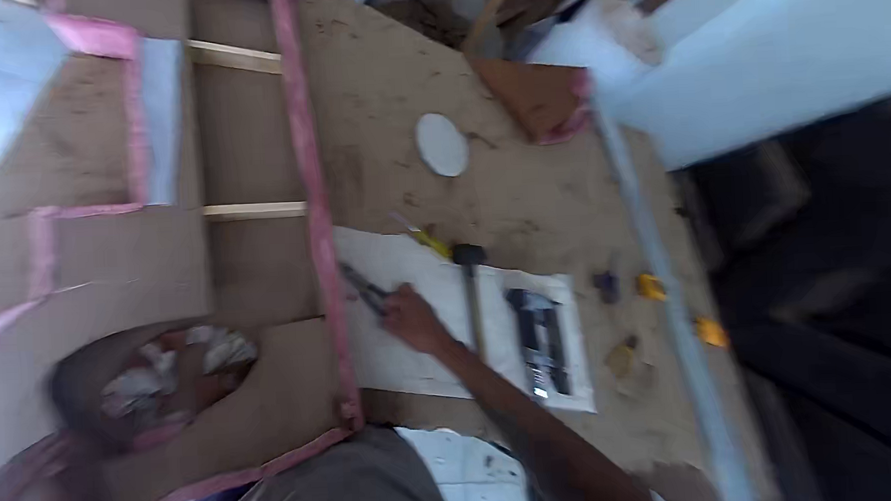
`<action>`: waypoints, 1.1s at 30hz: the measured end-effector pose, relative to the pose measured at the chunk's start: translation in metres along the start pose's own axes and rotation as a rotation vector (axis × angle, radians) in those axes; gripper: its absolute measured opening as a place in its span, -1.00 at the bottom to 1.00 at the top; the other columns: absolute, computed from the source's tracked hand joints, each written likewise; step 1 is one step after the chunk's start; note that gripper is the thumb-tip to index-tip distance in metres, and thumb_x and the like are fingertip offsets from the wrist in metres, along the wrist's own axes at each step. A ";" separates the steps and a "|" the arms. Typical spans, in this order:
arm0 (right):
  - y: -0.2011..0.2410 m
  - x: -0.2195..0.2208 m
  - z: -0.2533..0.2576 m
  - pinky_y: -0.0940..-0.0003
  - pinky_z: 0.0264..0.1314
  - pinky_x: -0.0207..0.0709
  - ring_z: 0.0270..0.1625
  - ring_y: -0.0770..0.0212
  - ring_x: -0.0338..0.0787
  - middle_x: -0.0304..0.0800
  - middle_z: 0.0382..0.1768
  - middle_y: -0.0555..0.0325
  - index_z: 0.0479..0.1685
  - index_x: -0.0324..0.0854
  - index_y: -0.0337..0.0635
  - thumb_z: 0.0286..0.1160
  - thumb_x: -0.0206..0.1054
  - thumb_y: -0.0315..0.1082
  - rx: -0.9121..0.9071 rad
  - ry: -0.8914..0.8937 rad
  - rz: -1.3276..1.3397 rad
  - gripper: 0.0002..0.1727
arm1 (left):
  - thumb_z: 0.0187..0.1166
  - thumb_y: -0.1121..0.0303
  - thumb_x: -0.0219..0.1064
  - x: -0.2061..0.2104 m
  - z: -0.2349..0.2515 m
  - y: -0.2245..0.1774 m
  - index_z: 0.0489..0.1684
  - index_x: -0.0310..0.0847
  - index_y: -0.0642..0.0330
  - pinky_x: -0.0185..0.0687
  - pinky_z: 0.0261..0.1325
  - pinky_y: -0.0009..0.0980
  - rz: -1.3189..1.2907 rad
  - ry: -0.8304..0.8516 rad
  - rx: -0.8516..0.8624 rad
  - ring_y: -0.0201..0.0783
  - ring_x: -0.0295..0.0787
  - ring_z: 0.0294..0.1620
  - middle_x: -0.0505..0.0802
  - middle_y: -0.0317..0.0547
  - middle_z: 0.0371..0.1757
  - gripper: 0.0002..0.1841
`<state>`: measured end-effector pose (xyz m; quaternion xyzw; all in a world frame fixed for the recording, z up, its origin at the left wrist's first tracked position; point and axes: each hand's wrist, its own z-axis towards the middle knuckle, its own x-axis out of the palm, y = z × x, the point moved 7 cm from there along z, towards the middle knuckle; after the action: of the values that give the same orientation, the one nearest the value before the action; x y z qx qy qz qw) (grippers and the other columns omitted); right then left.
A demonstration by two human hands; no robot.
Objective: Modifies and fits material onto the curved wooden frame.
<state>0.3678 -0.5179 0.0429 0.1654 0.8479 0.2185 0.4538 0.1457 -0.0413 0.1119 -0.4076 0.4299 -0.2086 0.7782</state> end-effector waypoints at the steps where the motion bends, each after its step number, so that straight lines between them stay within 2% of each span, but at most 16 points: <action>1: -0.003 0.004 -0.004 0.07 0.12 0.75 0.05 0.13 0.79 0.75 0.06 0.06 0.09 0.73 -0.15 0.58 0.37 -0.16 0.016 0.048 0.245 -0.71 | 0.65 0.54 0.10 -0.017 -0.006 0.011 -0.03 0.70 0.60 0.60 0.53 -0.09 0.057 -0.071 -0.034 0.03 0.76 0.36 0.83 0.31 0.18 -0.73; 2: -0.005 0.008 -0.010 0.07 0.07 0.78 -0.04 0.09 0.83 0.79 -0.02 -0.02 0.21 0.63 -0.26 0.68 0.24 -0.21 0.032 0.085 0.542 -0.66 | 0.62 0.47 0.15 -0.031 -0.010 0.020 -0.05 0.74 0.53 0.60 0.52 -0.07 0.135 -0.133 -0.059 0.04 0.76 0.36 0.85 0.27 0.18 -0.72; 3: -0.003 0.009 -0.019 -0.01 0.05 0.79 -0.07 -0.01 0.85 0.80 -0.08 -0.12 0.25 0.57 -0.31 0.73 0.15 -0.15 0.017 0.113 0.784 -0.60 | 0.62 0.41 0.18 -0.041 -0.011 0.027 -0.04 0.78 0.45 0.59 0.54 -0.07 0.198 -0.166 -0.087 0.01 0.75 0.38 0.86 0.21 0.20 -0.71; 4: 0.002 0.007 -0.033 -0.09 0.06 0.78 -0.04 -0.11 0.86 0.80 -0.06 -0.20 0.27 0.54 -0.32 0.72 0.15 -0.07 -0.035 0.132 0.968 -0.54 | 0.64 0.38 0.20 -0.048 -0.010 0.031 -0.02 0.80 0.39 0.57 0.57 -0.06 0.238 -0.180 -0.115 -0.01 0.74 0.40 0.86 0.14 0.21 -0.71; 6: 0.024 0.002 -0.060 -0.26 0.19 0.72 0.20 -0.32 0.79 0.74 0.18 -0.34 0.28 0.57 -0.27 0.56 0.39 0.02 -0.164 0.198 1.189 -0.45 | 0.65 0.35 0.22 -0.053 -0.007 0.033 -0.01 0.83 0.31 0.54 0.60 -0.06 0.275 -0.199 -0.160 -0.05 0.72 0.43 0.87 0.05 0.24 -0.72; 8: 0.062 -0.003 -0.069 -0.36 0.40 0.60 0.38 -0.47 0.68 0.60 0.41 -0.43 0.25 0.58 -0.22 0.41 0.54 -0.09 -0.233 0.295 1.237 -0.47 | 0.64 0.32 0.22 -0.050 0.001 0.033 0.00 0.84 0.24 0.53 0.61 -0.04 0.266 -0.190 -0.169 -0.08 0.69 0.46 0.86 -0.02 0.27 -0.72; 9: 0.085 -0.004 -0.062 -0.33 0.36 0.64 0.34 -0.45 0.71 0.61 0.39 -0.44 0.20 0.54 -0.23 0.45 0.51 -0.11 -0.230 0.310 1.184 -0.51 | 0.64 0.32 0.22 -0.044 0.007 0.035 0.02 0.84 0.21 0.51 0.64 -0.03 0.249 -0.172 -0.160 -0.10 0.67 0.49 0.85 -0.06 0.29 -0.73; 11: 0.131 -0.003 -0.040 -0.16 0.20 0.76 0.09 -0.28 0.85 0.78 0.13 -0.37 0.08 0.53 -0.34 0.63 0.30 -0.19 -0.157 0.278 0.972 -0.65 | 0.64 0.28 0.24 -0.029 0.015 0.042 0.06 0.86 0.10 0.44 0.69 -0.03 0.224 -0.115 -0.146 -0.15 0.60 0.56 0.83 -0.18 0.34 -0.73; 13: 0.166 0.006 -0.012 -0.03 0.16 0.78 -0.02 -0.15 0.88 0.85 -0.05 -0.26 0.03 0.61 -0.38 0.74 0.18 -0.20 -0.104 0.344 0.729 -0.66 | 0.65 0.20 0.25 -0.017 0.021 0.047 0.06 0.87 -0.06 0.37 0.71 -0.04 0.265 -0.065 -0.143 -0.23 0.53 0.61 0.82 -0.38 0.37 -0.74; 14: 0.177 0.013 0.000 0.00 0.19 0.77 0.00 -0.10 0.88 0.86 -0.04 -0.19 0.07 0.68 -0.34 0.77 0.18 -0.14 -0.115 0.432 0.600 -0.61 | 0.65 0.18 0.26 -0.016 0.023 0.048 0.06 0.88 -0.11 0.34 0.70 -0.02 0.292 -0.051 -0.148 -0.25 0.51 0.62 0.82 -0.43 0.37 -0.74; 16: 0.193 0.018 0.022 0.09 0.26 0.77 0.06 0.03 0.88 0.88 0.03 0.00 0.13 0.75 -0.19 0.80 0.18 -0.04 -0.168 0.636 0.320 -0.59 | 0.65 0.17 0.26 -0.013 0.027 0.051 0.07 0.88 -0.09 0.35 0.70 0.00 0.284 -0.062 -0.146 -0.22 0.52 0.62 0.83 -0.40 0.36 -0.74; 19: 0.211 0.031 0.057 0.18 0.22 0.76 0.03 0.21 0.89 0.93 -0.05 0.22 -0.01 0.81 -0.04 0.78 0.18 -0.02 -0.233 0.848 -0.007 -0.63 | 0.62 0.21 0.29 -0.019 0.023 0.052 0.01 0.88 -0.03 0.40 0.66 0.02 0.290 -0.101 -0.179 -0.19 0.56 0.58 0.85 -0.34 0.31 -0.76; 22: 0.237 0.053 0.093 0.17 0.17 0.79 0.01 0.16 0.91 0.94 -0.03 0.16 -0.03 0.81 -0.14 0.81 0.16 -0.15 -0.175 1.127 -0.201 -0.66 | 0.62 0.21 0.30 -0.019 0.026 0.051 0.01 0.89 -0.08 0.39 0.63 -0.01 0.314 -0.101 -0.210 -0.23 0.55 0.57 0.85 -0.41 0.29 -0.77; 25: 0.260 0.085 0.125 0.25 -0.06 0.74 -0.14 0.23 0.88 0.94 -0.08 0.18 -0.06 0.79 -0.16 0.81 0.17 -0.09 -0.159 1.348 -0.442 -0.63 | 0.61 0.23 0.28 -0.019 0.027 0.052 -0.02 0.90 -0.06 0.39 0.62 -0.03 0.316 -0.099 -0.204 -0.23 0.56 0.56 0.87 -0.41 0.28 -0.76; 28: 0.279 0.114 0.137 0.12 0.12 0.80 0.04 0.09 0.92 0.93 0.02 0.08 -0.02 0.75 -0.23 0.86 0.08 -0.18 -0.141 1.501 -0.447 -0.63 | 0.58 0.25 0.30 -0.019 0.028 0.053 -0.06 0.91 -0.06 0.41 0.61 -0.04 0.318 -0.114 -0.211 -0.21 0.58 0.54 0.88 -0.40 0.25 -0.78; 33: 0.277 0.129 0.152 0.05 0.09 0.83 0.05 -0.08 0.93 0.92 0.06 -0.08 0.06 0.72 -0.27 0.88 0.04 -0.14 -0.020 1.645 -0.403 -0.58 | 0.57 0.25 0.34 -0.019 0.028 0.054 -0.07 0.91 -0.05 0.42 0.60 -0.03 0.312 -0.116 -0.232 -0.21 0.59 0.54 0.88 -0.39 0.25 -0.80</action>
<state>0.4498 -0.1871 0.0227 -0.2047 0.9194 0.1916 -0.2760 0.1576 0.0159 0.0858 -0.4346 0.4632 -0.0107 0.7723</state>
